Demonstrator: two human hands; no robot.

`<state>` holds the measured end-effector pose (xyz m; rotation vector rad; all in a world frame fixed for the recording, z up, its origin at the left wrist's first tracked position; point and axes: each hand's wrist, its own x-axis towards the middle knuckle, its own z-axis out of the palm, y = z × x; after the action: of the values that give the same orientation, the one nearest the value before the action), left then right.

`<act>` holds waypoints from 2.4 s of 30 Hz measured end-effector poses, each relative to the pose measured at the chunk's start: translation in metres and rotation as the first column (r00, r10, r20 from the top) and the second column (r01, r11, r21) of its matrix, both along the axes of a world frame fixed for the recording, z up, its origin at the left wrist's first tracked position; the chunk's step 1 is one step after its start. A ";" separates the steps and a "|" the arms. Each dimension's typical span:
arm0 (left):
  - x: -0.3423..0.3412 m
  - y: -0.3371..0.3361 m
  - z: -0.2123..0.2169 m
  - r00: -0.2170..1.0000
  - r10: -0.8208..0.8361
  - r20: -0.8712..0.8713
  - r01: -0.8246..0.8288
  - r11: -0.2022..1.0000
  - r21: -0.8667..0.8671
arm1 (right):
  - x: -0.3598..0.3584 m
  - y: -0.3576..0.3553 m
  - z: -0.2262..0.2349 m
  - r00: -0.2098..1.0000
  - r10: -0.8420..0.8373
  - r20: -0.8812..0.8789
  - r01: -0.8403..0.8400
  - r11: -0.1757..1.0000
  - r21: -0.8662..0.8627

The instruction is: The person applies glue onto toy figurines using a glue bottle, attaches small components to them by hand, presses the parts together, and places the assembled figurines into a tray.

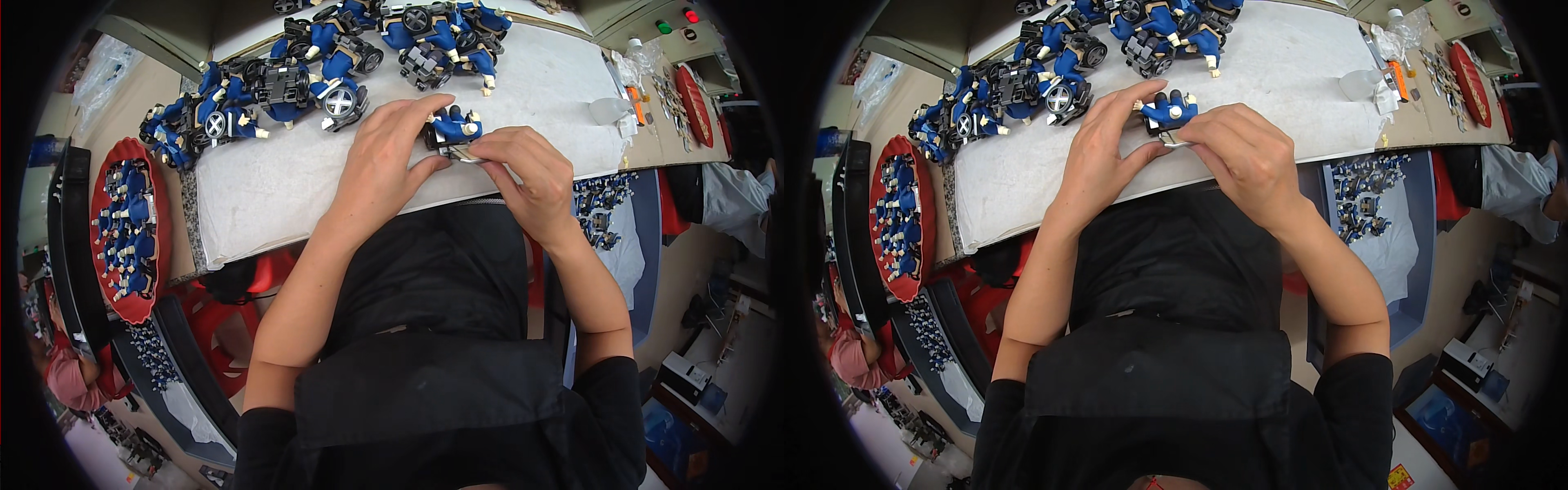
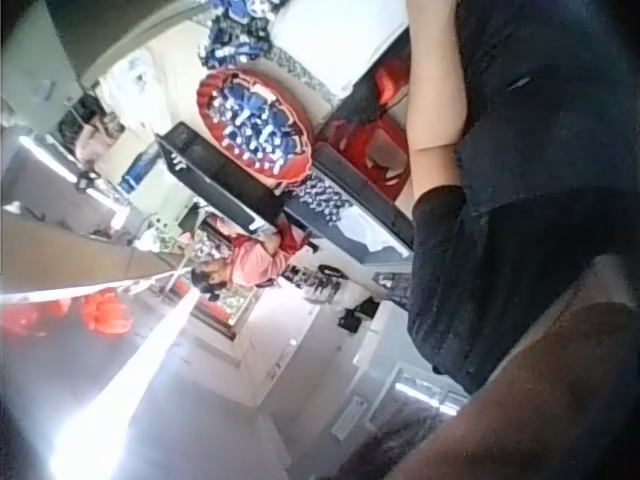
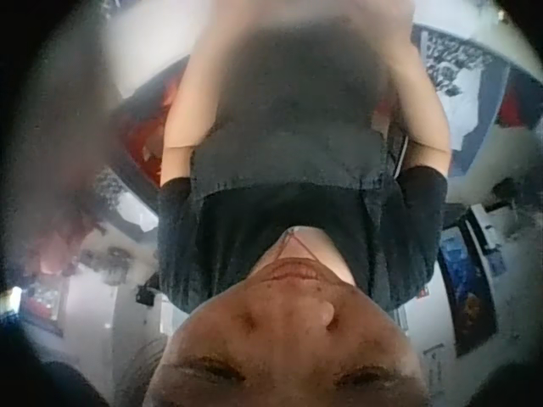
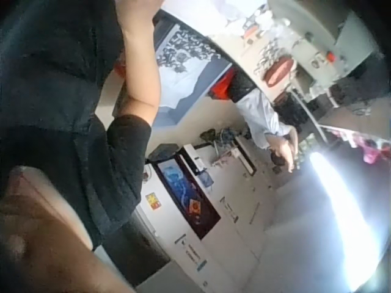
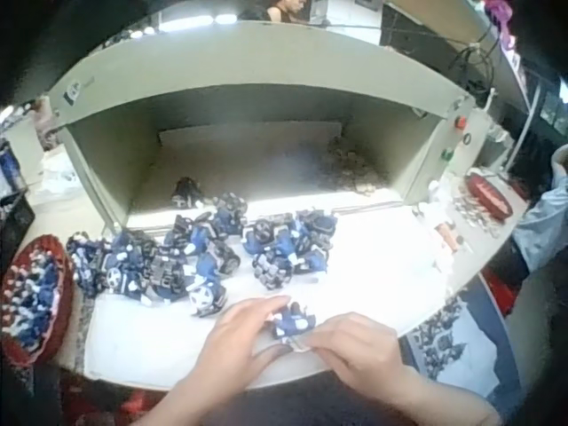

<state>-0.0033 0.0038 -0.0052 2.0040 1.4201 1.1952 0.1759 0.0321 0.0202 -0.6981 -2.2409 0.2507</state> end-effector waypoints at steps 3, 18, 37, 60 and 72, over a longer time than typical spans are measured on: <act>0.000 0.000 -0.001 1.000 -0.003 0.003 0.003 1.000 0.003 | 0.000 0.000 -0.002 1.000 -0.001 -0.002 0.001 1.000 -0.014; 0.000 0.000 -0.002 1.000 0.004 -0.002 -0.004 1.000 0.024 | 0.000 0.001 -0.004 1.000 0.002 -0.005 -0.002 1.000 0.000; -0.002 0.000 -0.003 0.999 0.013 -0.052 -0.013 1.000 0.000 | -0.001 0.002 -0.003 0.999 0.034 0.009 -0.034 0.999 0.020; 0.014 0.003 -0.006 0.991 0.134 0.012 -0.135 0.989 0.057 | -0.003 0.001 -0.003 0.999 -0.036 0.021 0.037 0.998 -0.051; 0.012 0.006 -0.003 0.989 0.145 -0.013 -0.145 0.989 -0.005 | -0.009 0.005 0.003 0.998 -0.049 0.043 0.054 0.990 -0.128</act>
<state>0.0087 0.0095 -0.0087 1.9352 1.5973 1.2389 0.1671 0.0374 0.0232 -0.8356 -2.2562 0.3616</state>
